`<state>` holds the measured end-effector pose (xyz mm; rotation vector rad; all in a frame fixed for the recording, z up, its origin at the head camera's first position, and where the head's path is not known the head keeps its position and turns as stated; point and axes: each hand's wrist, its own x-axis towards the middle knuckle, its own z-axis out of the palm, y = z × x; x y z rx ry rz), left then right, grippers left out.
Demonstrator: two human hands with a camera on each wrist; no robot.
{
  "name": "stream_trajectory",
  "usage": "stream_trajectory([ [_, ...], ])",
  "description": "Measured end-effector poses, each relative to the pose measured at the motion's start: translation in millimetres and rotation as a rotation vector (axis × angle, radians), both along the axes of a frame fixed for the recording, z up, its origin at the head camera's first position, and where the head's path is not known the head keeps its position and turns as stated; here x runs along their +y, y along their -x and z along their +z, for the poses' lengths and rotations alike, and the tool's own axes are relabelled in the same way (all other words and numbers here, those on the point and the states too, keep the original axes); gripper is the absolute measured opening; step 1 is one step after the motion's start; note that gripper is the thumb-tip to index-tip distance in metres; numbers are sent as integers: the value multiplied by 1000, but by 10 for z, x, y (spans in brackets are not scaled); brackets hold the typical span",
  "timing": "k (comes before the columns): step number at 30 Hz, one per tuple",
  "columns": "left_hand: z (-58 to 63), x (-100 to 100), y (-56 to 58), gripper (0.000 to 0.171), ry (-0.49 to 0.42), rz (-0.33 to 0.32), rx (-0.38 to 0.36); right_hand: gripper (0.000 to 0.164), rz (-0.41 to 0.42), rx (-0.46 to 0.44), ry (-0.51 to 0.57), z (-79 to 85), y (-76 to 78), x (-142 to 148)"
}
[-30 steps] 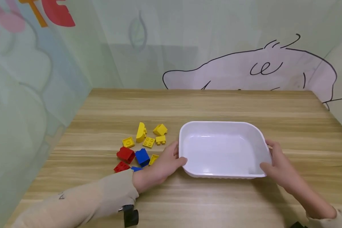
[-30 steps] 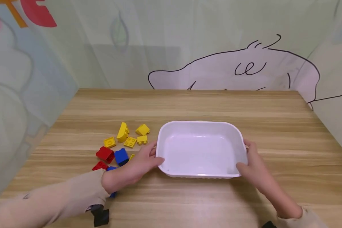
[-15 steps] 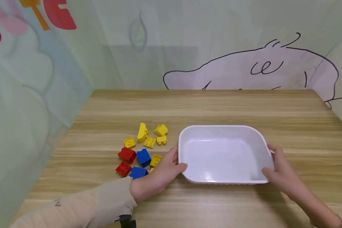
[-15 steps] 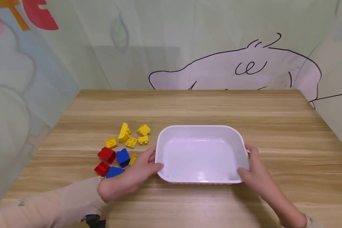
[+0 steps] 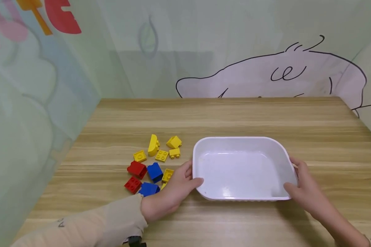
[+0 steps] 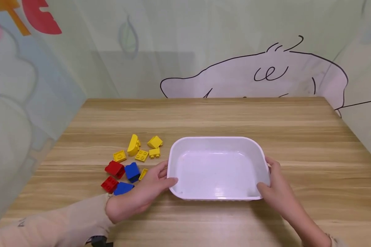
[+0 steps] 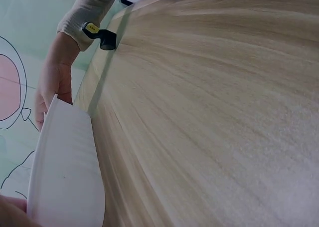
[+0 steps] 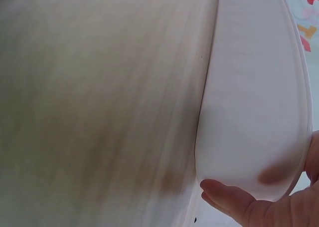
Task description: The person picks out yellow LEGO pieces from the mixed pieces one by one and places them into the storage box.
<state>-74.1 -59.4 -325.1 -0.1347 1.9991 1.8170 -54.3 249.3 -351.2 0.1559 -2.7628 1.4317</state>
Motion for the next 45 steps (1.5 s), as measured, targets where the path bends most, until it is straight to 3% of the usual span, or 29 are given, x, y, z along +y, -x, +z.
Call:
stream_trajectory([
  [18, 74, -5, 24, 60, 42, 39, -51, 68, -33, -28, -26, 36, -2, -40],
  [30, 133, -13, 76, 53, 25, 80, -25, 65, -45, -36, -47, 46, -11, -60],
  [38, 178, -85, 164, 46, 43, 79, 55, 66, -54, -67, -64, 48, -17, -67],
  [45, 232, -206, 397, 38, 151, 131, 206, 67, -58, -55, -54, 36, -17, -68],
])
